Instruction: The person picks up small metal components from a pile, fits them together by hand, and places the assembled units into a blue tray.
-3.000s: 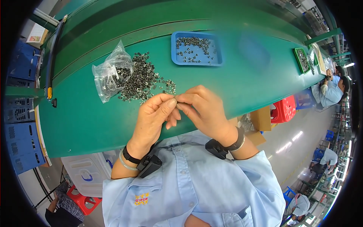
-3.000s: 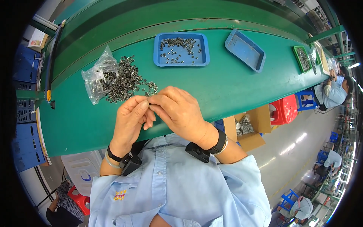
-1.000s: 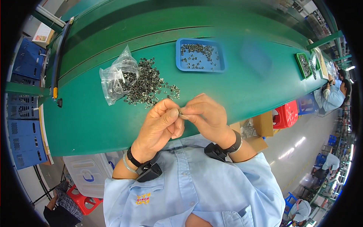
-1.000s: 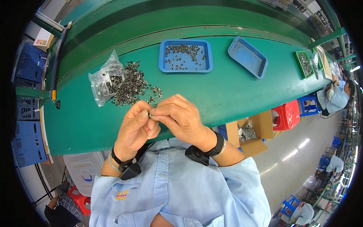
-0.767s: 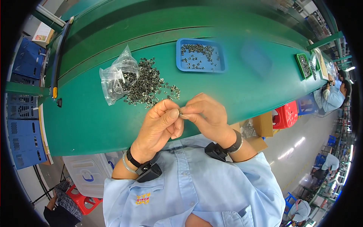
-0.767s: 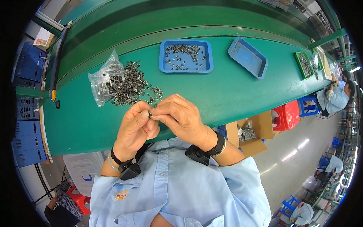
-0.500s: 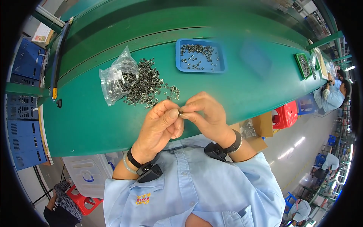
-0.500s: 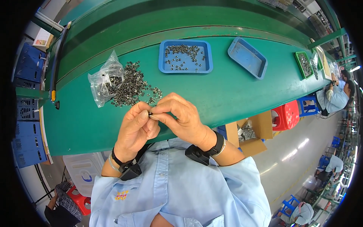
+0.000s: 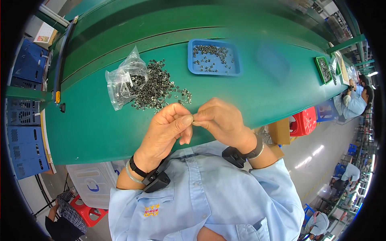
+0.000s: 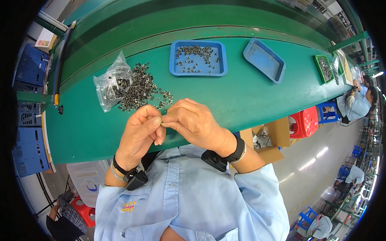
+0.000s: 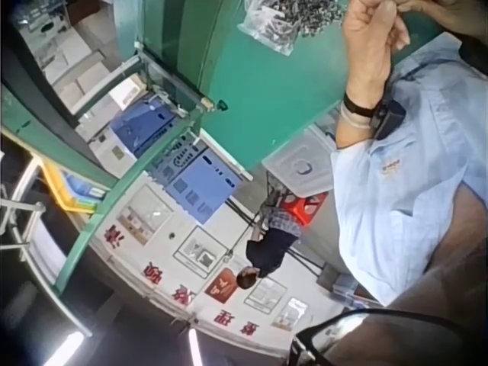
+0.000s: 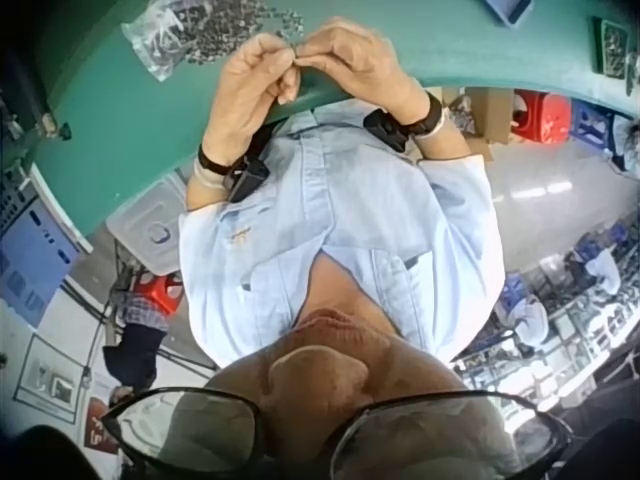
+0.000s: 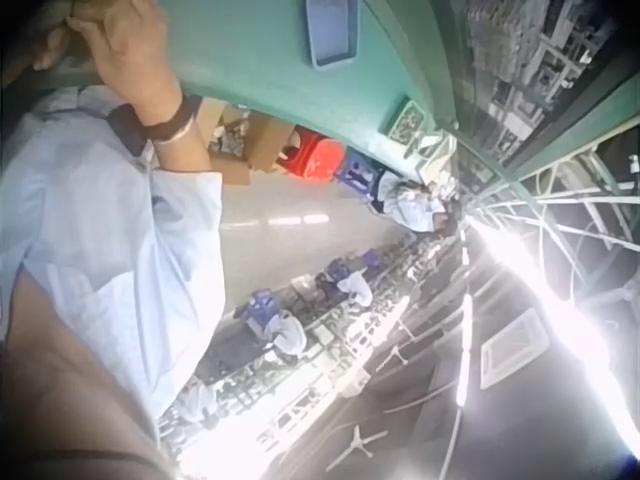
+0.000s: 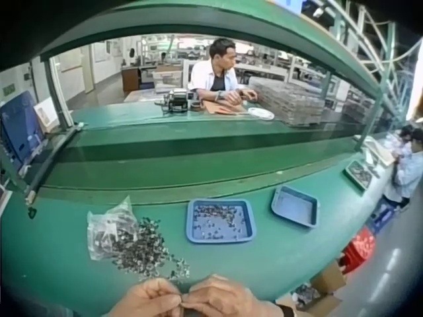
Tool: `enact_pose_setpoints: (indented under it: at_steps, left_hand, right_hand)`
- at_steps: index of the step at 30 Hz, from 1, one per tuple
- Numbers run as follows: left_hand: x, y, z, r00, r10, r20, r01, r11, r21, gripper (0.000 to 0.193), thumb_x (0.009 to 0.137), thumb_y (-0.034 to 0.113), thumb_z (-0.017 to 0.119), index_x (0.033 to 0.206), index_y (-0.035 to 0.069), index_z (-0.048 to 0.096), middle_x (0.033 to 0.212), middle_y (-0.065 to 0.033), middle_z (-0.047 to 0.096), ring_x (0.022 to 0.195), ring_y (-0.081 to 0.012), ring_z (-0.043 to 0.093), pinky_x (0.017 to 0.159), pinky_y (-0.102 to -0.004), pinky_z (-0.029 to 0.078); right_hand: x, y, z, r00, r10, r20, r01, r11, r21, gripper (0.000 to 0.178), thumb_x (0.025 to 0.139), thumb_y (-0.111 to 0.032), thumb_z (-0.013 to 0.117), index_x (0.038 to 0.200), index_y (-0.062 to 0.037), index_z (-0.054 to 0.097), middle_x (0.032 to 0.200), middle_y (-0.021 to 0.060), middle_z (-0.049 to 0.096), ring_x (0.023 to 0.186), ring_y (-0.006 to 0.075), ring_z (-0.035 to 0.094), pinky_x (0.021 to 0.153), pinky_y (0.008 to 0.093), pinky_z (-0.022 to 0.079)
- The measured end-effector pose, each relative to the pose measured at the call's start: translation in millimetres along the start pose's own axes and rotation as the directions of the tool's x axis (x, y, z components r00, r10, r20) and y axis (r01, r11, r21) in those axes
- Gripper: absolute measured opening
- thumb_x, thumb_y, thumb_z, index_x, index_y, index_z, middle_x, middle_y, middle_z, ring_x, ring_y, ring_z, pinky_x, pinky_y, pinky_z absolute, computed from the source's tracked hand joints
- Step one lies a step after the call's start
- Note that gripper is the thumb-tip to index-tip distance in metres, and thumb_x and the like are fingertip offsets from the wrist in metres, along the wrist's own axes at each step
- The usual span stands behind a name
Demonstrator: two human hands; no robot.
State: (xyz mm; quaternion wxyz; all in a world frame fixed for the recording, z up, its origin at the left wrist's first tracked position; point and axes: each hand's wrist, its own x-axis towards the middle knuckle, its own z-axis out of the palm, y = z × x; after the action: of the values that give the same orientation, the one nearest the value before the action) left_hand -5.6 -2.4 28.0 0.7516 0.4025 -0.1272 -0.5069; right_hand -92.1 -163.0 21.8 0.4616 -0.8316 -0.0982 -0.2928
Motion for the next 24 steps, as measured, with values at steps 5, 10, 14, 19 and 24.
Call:
enact_pose_setpoints:
  at_steps: [5,10,14,19,24]
  left_hand:
    - [0.0,-1.2,1.0,1.000,0.010,0.017,-0.009,0.999,-0.034,0.016,0.095,0.021,0.054,0.091,0.005,0.053,0.065,-0.0048,0.056,0.054,-0.0117,0.051,0.048,-0.0228,0.040]
    - [0.6,-3.5,1.4,0.999,0.008,0.041,-0.005,0.998,-0.067,0.019,0.096,0.023,0.052,0.093,0.005,0.053,0.066,-0.0055,0.056,0.055,-0.0117,0.051,0.049,-0.0232,0.040]
    - [1.5,-4.1,2.3,0.999,-0.001,0.035,0.004,0.996,-0.086,0.018,0.096,0.022,0.052,0.093,0.005,0.053,0.066,-0.0054,0.055,0.055,-0.0117,0.050,0.049,-0.0234,0.040]
    - [3.7,-5.1,0.6,0.999,-0.001,0.045,0.005,0.996,-0.084,0.017,0.096,0.022,0.052,0.093,0.005,0.053,0.068,-0.0054,0.056,0.055,-0.0114,0.051,0.049,-0.0234,0.040]
    - [9.9,-4.4,1.9,1.000,0.025,-0.003,-0.026,0.998,-0.051,0.016,0.096,0.021,0.052,0.098,0.005,0.054,0.070,-0.0053,0.057,0.056,-0.0109,0.051,0.048,-0.0230,0.040]
  right_hand:
    - [-1.4,0.1,0.6,0.998,0.056,-0.016,-0.055,0.998,0.043,0.016,0.073,-0.002,0.073,0.084,-0.0069,0.063,0.078,0.0053,0.062,0.069,0.0183,0.060,0.059,0.0289,0.048]
    - [-4.6,2.3,0.9,0.993,0.116,-0.037,-0.112,0.989,0.102,0.014,0.075,-0.003,0.072,0.084,-0.0068,0.063,0.079,0.0052,0.063,0.071,0.0177,0.059,0.061,0.0286,0.048]
    - [-4.7,5.1,2.4,0.986,0.161,-0.047,-0.151,0.974,0.169,0.013,0.076,-0.004,0.072,0.085,-0.0068,0.063,0.079,0.0045,0.063,0.072,0.0169,0.059,0.062,0.0283,0.048]
    - [-7.1,8.8,5.7,0.971,0.237,-0.046,-0.217,0.939,0.266,0.013,0.077,-0.004,0.071,0.087,-0.0062,0.062,0.080,0.0045,0.063,0.072,0.0161,0.058,0.063,0.0278,0.048]
    - [-3.0,12.1,3.7,0.977,0.209,-0.038,-0.196,0.956,0.219,0.010,0.080,-0.002,0.068,0.088,-0.0047,0.061,0.083,0.0053,0.062,0.072,0.0150,0.058,0.064,0.0263,0.048]
